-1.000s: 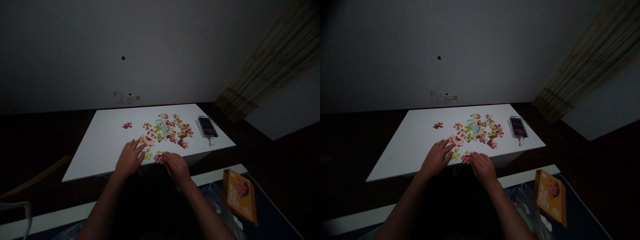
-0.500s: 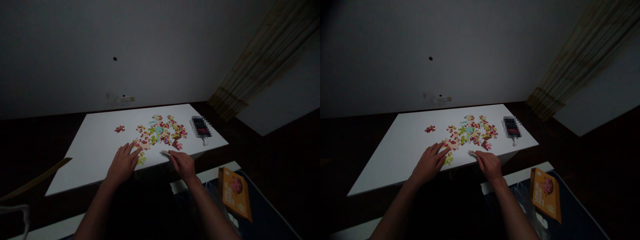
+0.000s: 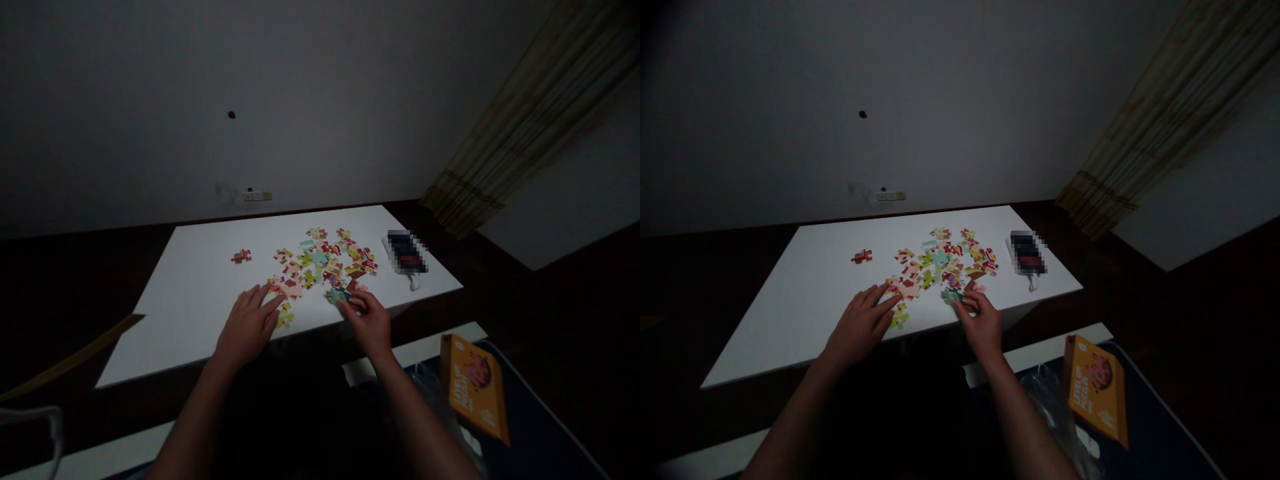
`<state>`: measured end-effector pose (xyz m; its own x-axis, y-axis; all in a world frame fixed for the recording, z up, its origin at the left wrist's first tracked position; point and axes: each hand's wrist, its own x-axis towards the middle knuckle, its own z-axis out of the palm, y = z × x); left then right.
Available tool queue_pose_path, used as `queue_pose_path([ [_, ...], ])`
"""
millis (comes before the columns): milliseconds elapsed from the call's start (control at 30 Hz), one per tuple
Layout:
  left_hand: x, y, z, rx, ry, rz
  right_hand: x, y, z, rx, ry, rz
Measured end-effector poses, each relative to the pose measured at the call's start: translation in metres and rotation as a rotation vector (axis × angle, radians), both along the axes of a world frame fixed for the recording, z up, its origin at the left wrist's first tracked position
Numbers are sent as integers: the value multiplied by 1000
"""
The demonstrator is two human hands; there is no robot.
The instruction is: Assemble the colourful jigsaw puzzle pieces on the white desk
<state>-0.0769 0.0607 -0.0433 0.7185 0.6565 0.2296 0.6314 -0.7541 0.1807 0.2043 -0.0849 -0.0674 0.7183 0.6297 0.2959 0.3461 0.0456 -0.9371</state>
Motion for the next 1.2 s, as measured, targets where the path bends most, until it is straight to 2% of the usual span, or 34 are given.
queue_pose_path([
  [133,0,0,2,6,14,-3,-1,5,6,-23,-218,26],
  [300,1,-2,5,-10,12,5,-13,5,10,22,-667,351],
  [367,1,-3,6,-22,6,11,-18,4,10,-2,-764,405],
  [567,2,-5,10,-46,-6,21,-21,-3,12,-26,-809,426],
  [733,2,-6,9,-50,-26,21,1,-9,7,25,-802,264],
  [900,1,-6,7,-42,-38,22,17,-19,5,-128,-916,187],
  [1000,1,-6,8,-46,-43,32,4,-25,15,-190,-961,203],
  [1100,2,-6,9,-49,-45,33,-22,-27,23,-209,-985,333],
  [1200,2,-6,9,-52,-53,34,-44,-25,24,-183,-1017,449],
])
